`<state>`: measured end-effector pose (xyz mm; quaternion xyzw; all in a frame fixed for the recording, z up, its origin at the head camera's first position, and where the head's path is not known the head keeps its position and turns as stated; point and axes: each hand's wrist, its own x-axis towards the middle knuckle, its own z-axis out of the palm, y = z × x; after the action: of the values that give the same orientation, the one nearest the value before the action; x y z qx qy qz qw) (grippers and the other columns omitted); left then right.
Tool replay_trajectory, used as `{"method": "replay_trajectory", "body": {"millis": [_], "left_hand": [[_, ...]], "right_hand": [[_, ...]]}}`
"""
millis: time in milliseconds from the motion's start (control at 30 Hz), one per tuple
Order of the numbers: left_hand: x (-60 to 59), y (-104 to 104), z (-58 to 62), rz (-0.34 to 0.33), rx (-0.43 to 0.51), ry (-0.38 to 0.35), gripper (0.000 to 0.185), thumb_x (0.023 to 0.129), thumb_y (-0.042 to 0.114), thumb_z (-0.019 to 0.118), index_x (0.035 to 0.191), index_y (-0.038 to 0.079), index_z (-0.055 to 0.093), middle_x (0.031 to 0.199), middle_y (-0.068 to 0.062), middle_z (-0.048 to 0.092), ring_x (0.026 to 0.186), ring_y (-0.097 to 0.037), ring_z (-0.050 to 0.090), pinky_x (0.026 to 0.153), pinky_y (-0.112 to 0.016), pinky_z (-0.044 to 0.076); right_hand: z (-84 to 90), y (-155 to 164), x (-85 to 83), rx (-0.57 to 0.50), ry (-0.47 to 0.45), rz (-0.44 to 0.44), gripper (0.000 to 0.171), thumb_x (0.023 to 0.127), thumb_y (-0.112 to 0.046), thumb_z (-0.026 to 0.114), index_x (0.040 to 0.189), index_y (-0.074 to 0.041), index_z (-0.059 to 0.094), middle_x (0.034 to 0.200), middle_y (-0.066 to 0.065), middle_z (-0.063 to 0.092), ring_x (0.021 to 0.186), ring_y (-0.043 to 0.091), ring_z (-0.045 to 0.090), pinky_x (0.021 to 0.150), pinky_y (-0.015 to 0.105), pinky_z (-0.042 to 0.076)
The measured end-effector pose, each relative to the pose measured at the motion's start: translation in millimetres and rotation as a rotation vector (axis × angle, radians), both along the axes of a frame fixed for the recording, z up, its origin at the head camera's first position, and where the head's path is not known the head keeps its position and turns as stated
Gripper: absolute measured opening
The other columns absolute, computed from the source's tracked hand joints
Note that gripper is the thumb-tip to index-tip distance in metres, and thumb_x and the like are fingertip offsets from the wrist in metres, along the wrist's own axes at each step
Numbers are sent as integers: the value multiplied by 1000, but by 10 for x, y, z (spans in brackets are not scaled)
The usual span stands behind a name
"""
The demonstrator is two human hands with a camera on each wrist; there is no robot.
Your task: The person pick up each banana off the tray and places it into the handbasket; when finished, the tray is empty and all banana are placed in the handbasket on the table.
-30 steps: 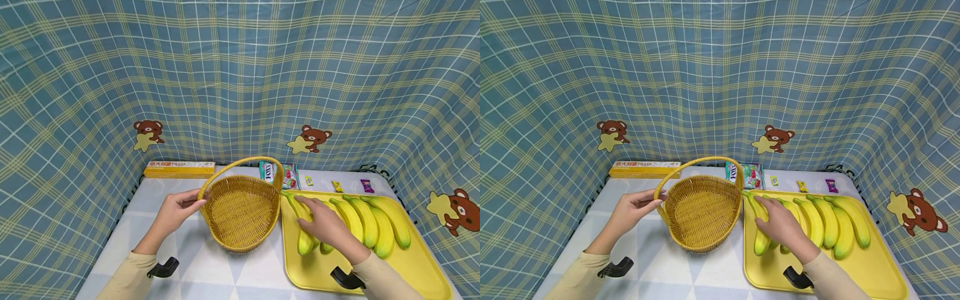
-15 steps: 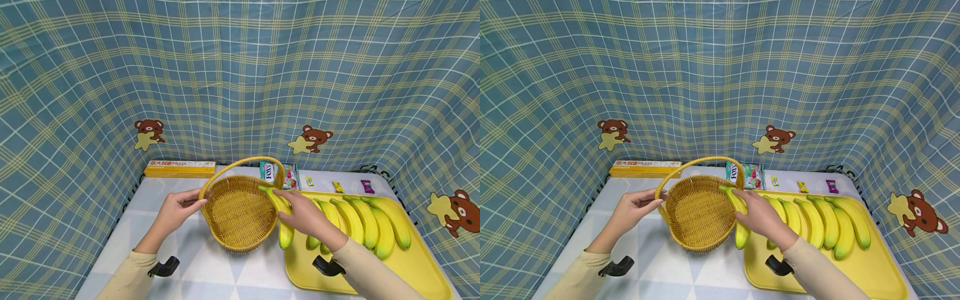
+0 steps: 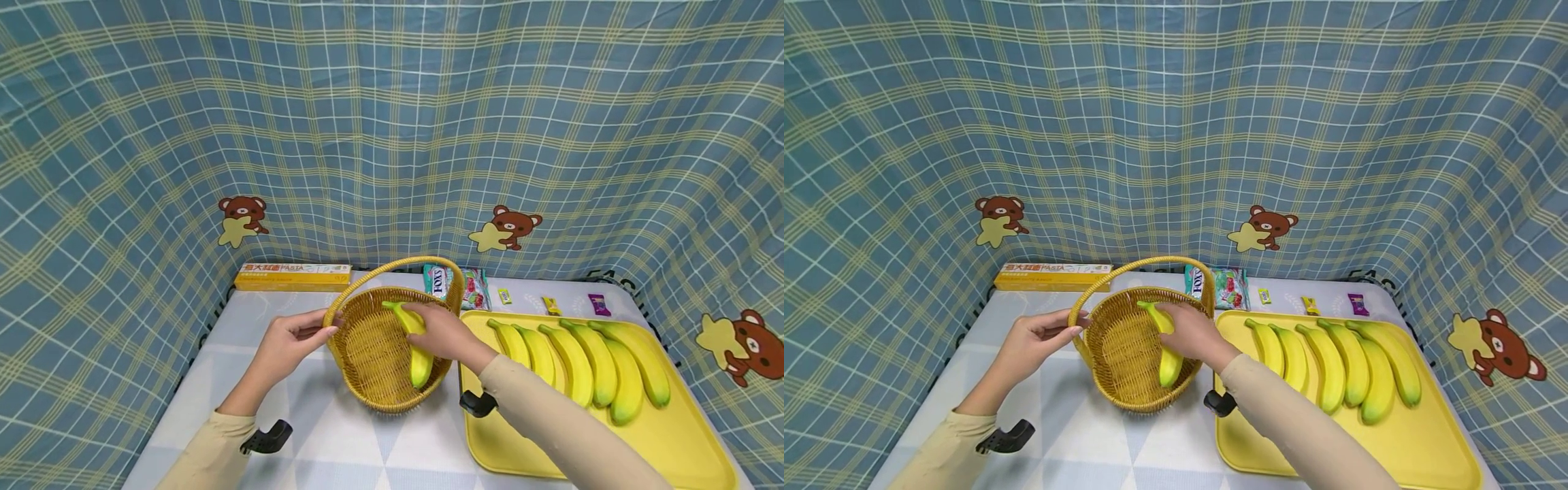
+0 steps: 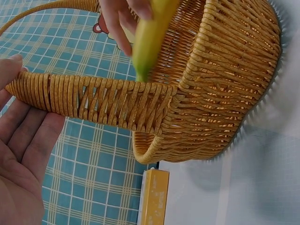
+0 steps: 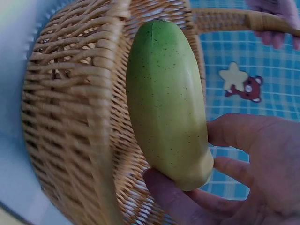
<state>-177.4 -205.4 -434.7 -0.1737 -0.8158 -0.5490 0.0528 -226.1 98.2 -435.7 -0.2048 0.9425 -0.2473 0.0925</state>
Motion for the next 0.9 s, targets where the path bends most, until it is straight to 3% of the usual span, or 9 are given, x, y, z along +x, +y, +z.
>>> {"method": "replay_trajectory", "body": {"millis": [100,333,533,733,900], "left_hand": [[-1,-4,0,4,-5,3,34,96,19,74,126,3,72,110,-8,76,99,-14,74,82,-26,61],[3,-8,-2,8,-18,21,33,96,19,73,126,4,73,111,-8,76,99,-14,73,82,-25,61],[2,-15,-10,11,-26,30,32,96,18,74,126,5,73,112,-9,75,98,-13,74,82,-25,61],[-1,-5,1,9,-22,16,33,96,19,74,126,4,72,113,-9,75,99,-14,73,82,-26,61],[1,0,1,8,-15,10,33,97,19,73,126,4,72,112,-8,75,99,-13,73,83,-25,61]], "right_hand": [[-97,-133,-30,10,-18,5,61,95,-26,73,151,-18,50,139,16,58,97,22,61,79,39,53],[-360,-433,-52,42,-26,50,61,95,-26,74,151,-19,51,144,21,54,124,36,57,99,50,52],[-489,-612,-52,68,-25,75,61,93,-28,75,150,-21,53,139,18,56,106,26,63,84,39,57],[-533,-659,-26,44,-74,60,63,92,-25,76,150,-21,52,127,14,58,86,16,59,65,27,53],[-542,-650,-11,63,-63,74,64,92,-27,76,151,-21,51,125,13,58,87,16,58,68,28,54]]}}
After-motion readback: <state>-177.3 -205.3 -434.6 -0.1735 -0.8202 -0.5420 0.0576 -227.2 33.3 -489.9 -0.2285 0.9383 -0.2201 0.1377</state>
